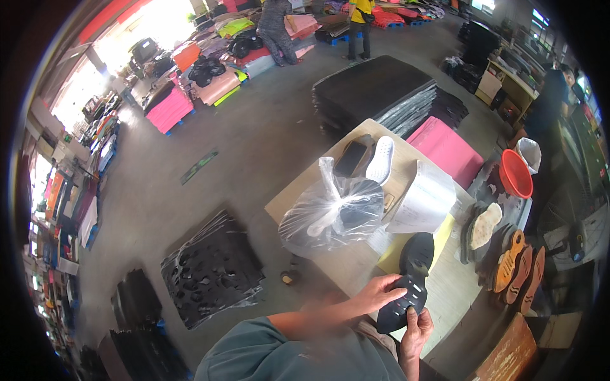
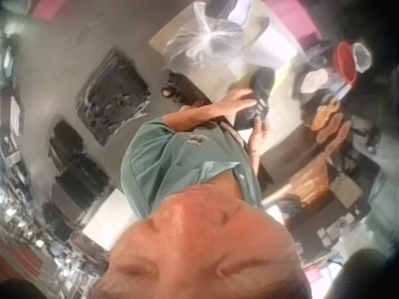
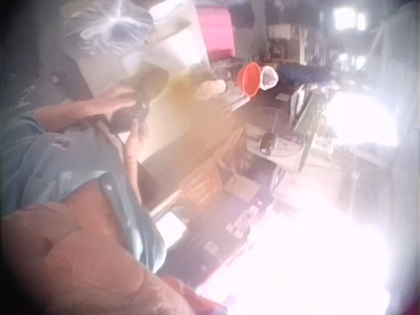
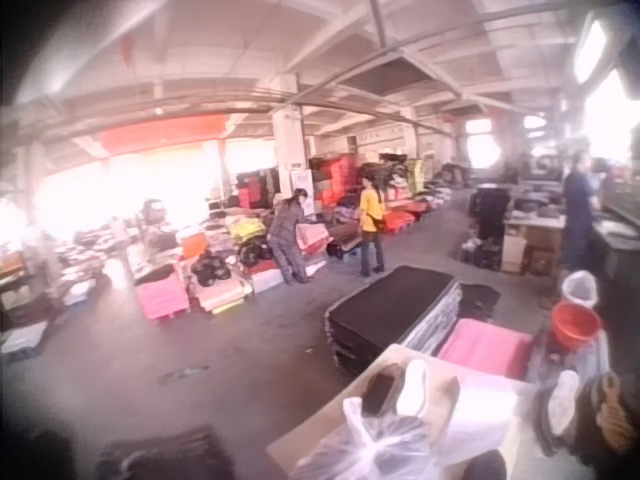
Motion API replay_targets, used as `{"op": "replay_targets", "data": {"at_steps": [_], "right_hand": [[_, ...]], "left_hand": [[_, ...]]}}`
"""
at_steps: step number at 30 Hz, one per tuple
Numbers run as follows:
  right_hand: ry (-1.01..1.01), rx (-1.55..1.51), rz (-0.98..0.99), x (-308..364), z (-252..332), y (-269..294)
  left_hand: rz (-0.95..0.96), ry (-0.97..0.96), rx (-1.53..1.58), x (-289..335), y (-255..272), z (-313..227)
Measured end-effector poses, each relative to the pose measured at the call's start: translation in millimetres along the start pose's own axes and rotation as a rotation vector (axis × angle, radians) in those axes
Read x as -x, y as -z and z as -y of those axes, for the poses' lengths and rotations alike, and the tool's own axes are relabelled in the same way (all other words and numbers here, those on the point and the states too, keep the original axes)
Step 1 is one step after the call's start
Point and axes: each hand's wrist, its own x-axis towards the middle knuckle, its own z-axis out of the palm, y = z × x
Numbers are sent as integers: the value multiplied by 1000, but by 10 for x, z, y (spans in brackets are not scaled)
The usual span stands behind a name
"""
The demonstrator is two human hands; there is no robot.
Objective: The person uses a die-cutting machine to press a wooden template into a black sheet, then removes the cut pieces and trims excess material. The person repeats this process multiple times, stacking the finished cutouts on a nearby table.
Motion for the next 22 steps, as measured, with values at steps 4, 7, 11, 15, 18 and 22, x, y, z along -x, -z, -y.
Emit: {"op": "replay_targets", "data": {"at_steps": [4,7,11,15,18,22], "right_hand": [[19,0,-13,-3,9,-7],[14,1,-21,8,23,-14],[13,-14,-15,11,43,-32],[12,-34,-5,5,56,-55],[7,-29,1,-4,64,-54],[10,-1,2,-20,69,-53]], "left_hand": [[92,57,-29,-12,55,12],[22,11,-3,-21,2,51],[60,75,-78,-40,52,30],[58,62,-91,-21,34,-35],[63,61,-91,-21,28,-73],[58,80,-88,-30,27,-70]]}}
